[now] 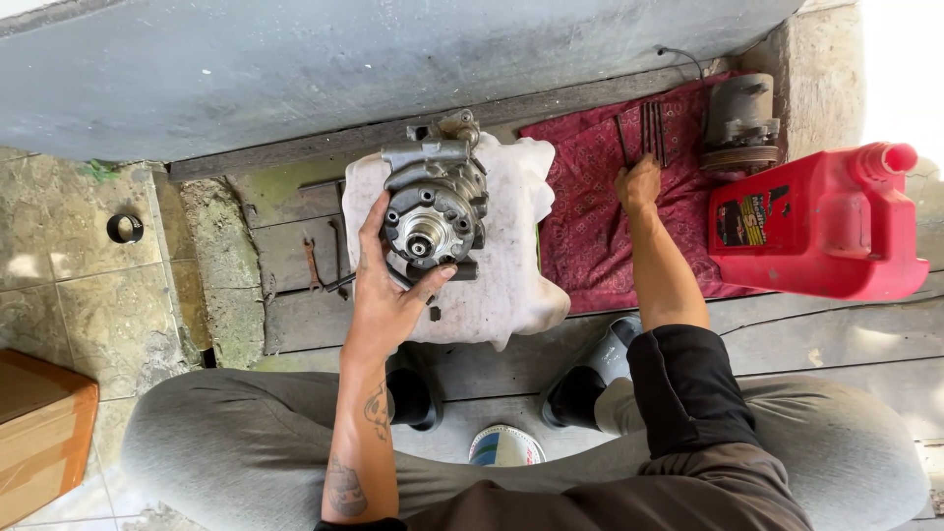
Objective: Repairing a mechanical component by aligning and inserting a long metal bolt
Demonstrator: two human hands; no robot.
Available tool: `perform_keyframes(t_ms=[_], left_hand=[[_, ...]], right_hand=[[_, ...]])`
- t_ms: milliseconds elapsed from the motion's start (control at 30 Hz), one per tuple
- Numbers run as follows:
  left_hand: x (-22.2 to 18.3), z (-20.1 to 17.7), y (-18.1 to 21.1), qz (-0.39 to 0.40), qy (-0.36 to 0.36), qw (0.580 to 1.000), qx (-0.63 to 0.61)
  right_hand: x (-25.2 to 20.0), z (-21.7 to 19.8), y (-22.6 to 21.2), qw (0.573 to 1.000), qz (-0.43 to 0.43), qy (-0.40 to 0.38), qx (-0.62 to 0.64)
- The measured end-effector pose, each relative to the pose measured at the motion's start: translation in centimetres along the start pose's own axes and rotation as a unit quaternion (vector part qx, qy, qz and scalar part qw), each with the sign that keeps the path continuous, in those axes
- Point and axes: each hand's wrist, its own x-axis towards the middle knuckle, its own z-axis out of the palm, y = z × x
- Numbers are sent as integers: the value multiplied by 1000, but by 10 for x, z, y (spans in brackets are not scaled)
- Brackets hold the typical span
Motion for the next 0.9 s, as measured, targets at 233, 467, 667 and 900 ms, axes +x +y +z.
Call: perform_keyframes(t_ms=[233,467,667,900], left_hand=[[2,-1,1,-18,-1,1000,-13],[-1,-7,-5,-1,2,1000,4],[-6,-14,-16,27,18,999,2],[-12,-24,-14,103,12,994,28]], right_hand=[[4,64,35,906,-203,322,-184],[15,14,-6,993,96,-41,51],[2,-87,-99,981,-47,58,181],[-92,-293,-303,898,-335,54,282]])
